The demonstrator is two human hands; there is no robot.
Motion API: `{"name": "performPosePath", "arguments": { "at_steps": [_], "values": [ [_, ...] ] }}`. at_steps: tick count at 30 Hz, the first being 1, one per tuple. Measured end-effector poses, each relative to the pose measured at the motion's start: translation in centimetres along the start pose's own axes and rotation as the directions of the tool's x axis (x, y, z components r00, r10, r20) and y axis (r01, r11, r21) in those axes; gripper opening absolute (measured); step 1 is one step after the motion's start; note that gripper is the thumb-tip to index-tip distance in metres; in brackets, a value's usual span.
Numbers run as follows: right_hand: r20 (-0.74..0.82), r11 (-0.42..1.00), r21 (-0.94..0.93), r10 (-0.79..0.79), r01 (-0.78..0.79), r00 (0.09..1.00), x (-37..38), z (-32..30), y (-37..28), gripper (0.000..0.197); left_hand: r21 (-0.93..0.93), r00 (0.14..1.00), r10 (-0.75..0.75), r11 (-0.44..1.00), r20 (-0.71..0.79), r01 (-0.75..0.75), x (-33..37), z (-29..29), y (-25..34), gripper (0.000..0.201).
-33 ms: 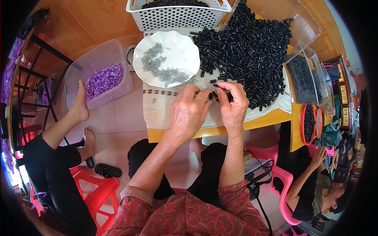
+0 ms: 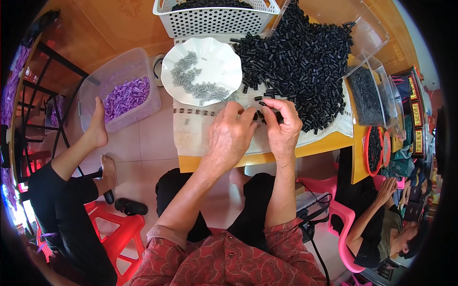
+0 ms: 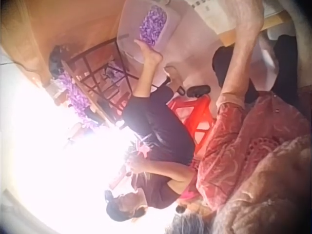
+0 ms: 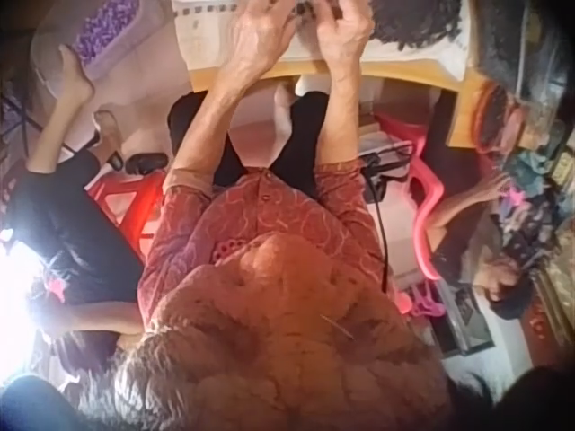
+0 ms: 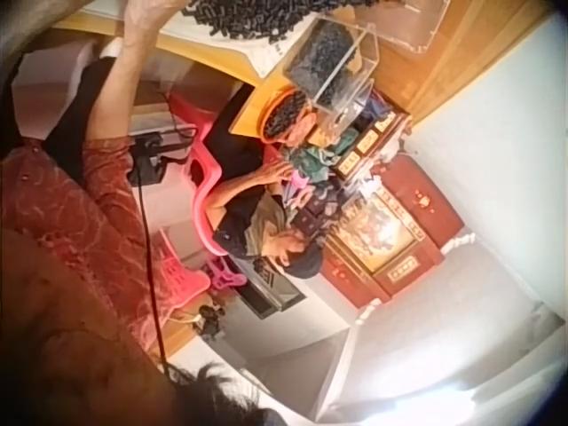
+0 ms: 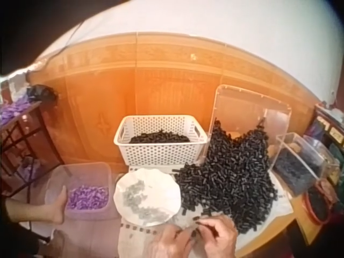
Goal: Assembling small black plastic components by inserting metal rings.
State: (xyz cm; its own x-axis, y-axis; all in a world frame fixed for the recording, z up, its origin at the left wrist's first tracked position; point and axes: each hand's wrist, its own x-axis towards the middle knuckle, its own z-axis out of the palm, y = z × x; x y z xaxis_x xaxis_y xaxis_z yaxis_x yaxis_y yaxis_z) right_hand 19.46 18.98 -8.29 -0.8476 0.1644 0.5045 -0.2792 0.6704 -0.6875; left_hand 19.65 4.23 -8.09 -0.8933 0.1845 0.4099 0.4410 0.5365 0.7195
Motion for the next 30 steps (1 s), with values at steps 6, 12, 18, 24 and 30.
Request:
{"name": "performPosePath", "arguments": {
  "at_steps": [6,12,18,24,30],
  "values": [
    [-0.058,0.989,0.132,0.076,-0.068,0.995,-0.4,-0.1,0.2,0.023,0.171,0.999,0.01,0.985,0.043,-0.017,0.4,1.4,0.3,0.022],
    [-0.045,0.991,0.113,0.072,-0.067,0.996,-0.4,-0.8,0.1,0.023,0.081,1.0,-0.016,0.997,0.024,0.014,0.0,1.5,-0.1,0.023],
    [-0.003,0.99,0.134,0.038,-0.037,0.999,-0.1,-1.0,-0.1,0.019,-0.597,0.943,-0.259,0.729,0.21,0.334,0.0,-0.5,-2.5,0.023],
    [0.088,0.998,-0.002,-0.054,0.055,0.995,0.0,-0.3,-0.6,0.015,-0.824,0.867,-0.287,0.295,0.407,0.484,0.2,-2.7,-3.4,0.024],
    [0.123,0.988,-0.106,-0.096,0.109,0.988,-0.1,0.2,-0.8,0.016,-0.873,0.866,-0.256,0.126,0.43,0.471,0.3,-3.6,-3.8,0.026]
  ]
}}
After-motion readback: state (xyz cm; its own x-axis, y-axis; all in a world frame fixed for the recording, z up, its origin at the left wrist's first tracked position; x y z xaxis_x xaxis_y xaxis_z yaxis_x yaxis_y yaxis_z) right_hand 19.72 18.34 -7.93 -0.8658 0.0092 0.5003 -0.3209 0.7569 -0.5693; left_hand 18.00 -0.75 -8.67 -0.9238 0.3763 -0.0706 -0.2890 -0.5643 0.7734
